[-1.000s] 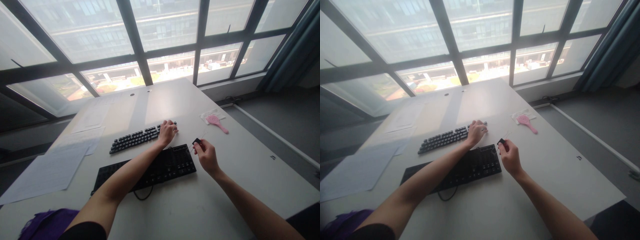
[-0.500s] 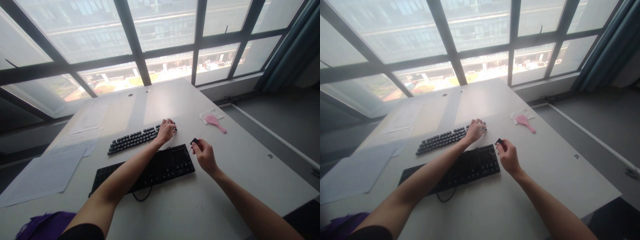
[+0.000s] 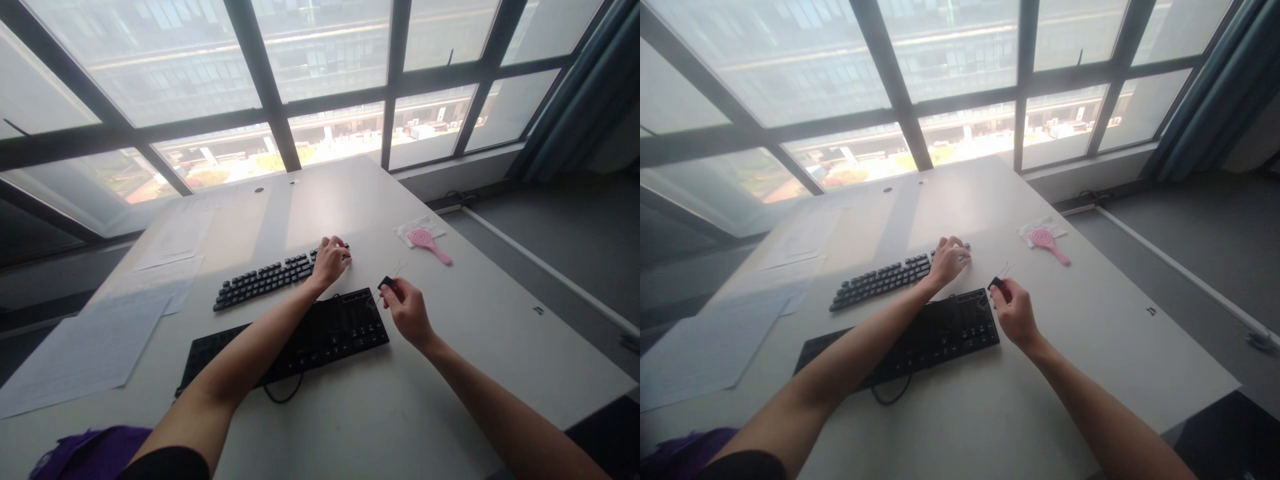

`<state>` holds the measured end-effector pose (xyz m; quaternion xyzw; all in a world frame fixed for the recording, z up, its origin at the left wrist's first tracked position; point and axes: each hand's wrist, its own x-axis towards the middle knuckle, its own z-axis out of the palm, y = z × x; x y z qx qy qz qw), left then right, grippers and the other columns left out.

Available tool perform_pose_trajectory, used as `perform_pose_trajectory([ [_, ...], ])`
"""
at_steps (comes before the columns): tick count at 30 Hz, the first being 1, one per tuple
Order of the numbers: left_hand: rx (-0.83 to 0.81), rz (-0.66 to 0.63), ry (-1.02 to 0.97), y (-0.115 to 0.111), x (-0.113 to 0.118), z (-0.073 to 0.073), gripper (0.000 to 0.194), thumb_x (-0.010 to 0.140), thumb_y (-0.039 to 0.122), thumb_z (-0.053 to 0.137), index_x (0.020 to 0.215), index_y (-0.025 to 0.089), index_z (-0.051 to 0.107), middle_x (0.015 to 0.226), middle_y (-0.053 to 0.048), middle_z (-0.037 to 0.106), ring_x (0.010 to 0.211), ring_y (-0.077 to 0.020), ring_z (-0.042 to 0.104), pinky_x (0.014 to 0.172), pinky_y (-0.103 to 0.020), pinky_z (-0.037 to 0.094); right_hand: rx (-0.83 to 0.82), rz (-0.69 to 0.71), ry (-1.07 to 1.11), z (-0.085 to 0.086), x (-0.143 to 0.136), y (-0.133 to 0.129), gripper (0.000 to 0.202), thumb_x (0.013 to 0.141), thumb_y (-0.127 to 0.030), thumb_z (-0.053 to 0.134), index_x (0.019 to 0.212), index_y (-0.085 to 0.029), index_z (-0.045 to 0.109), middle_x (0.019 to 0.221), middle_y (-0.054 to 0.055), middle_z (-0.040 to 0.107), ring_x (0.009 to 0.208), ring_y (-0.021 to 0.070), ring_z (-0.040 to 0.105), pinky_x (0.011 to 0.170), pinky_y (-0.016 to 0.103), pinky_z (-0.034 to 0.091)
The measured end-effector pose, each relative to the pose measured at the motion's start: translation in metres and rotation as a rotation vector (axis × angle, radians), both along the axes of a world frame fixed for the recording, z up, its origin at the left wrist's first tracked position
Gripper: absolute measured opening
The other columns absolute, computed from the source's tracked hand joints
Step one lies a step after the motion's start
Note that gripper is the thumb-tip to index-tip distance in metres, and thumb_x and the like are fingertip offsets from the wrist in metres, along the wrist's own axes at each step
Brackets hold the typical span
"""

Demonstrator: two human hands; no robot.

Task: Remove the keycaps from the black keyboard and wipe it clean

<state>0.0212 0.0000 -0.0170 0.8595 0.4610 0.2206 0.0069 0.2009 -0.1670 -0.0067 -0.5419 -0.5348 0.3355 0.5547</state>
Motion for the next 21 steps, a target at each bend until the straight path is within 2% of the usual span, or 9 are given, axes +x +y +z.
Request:
perform_pose_trajectory([
  [15,0.037,0.064,-0.032,0.005,-0.002,0.0,0.009,0.08,0.03,0.076,0.086,0.023,0.078,0.108,-0.008,0.06,0.104,-0.029,0.047,0.094,-0.043,0.046,-0.003,0.015,0.007,0.004,0.0,-0.001,0.026,0.093,-0.039,0.058,0.079,-0.017,0.06,0.068,0.003,0.064,0.057,0.0153,0.058,0.055,0.026,0.047],
  [18,0.072,0.06,-0.097,0.003,-0.007,0.006,0.013,0.081,0.031,0.076,0.09,0.022,0.077,0.106,-0.008,0.061,0.102,-0.0277,0.048,0.094,-0.041,0.046,0.015,-0.003,0.023,0.003,0.001,0.0,0.025,0.093,-0.039,0.059,0.079,-0.017,0.06,0.07,0.003,0.064,0.059,0.0156,0.059,0.056,0.026,0.047],
  [21,0.111,0.106,-0.151,-0.007,-0.02,0.017,0.012,0.088,0.027,0.067,0.09,0.021,0.077,0.103,-0.008,0.061,0.099,-0.0261,0.05,0.093,-0.041,0.046,0.026,-0.018,0.054,0.002,0.004,0.002,0.024,0.094,-0.038,0.059,0.081,-0.018,0.059,0.072,0.003,0.065,0.061,0.016,0.061,0.056,0.026,0.047],
])
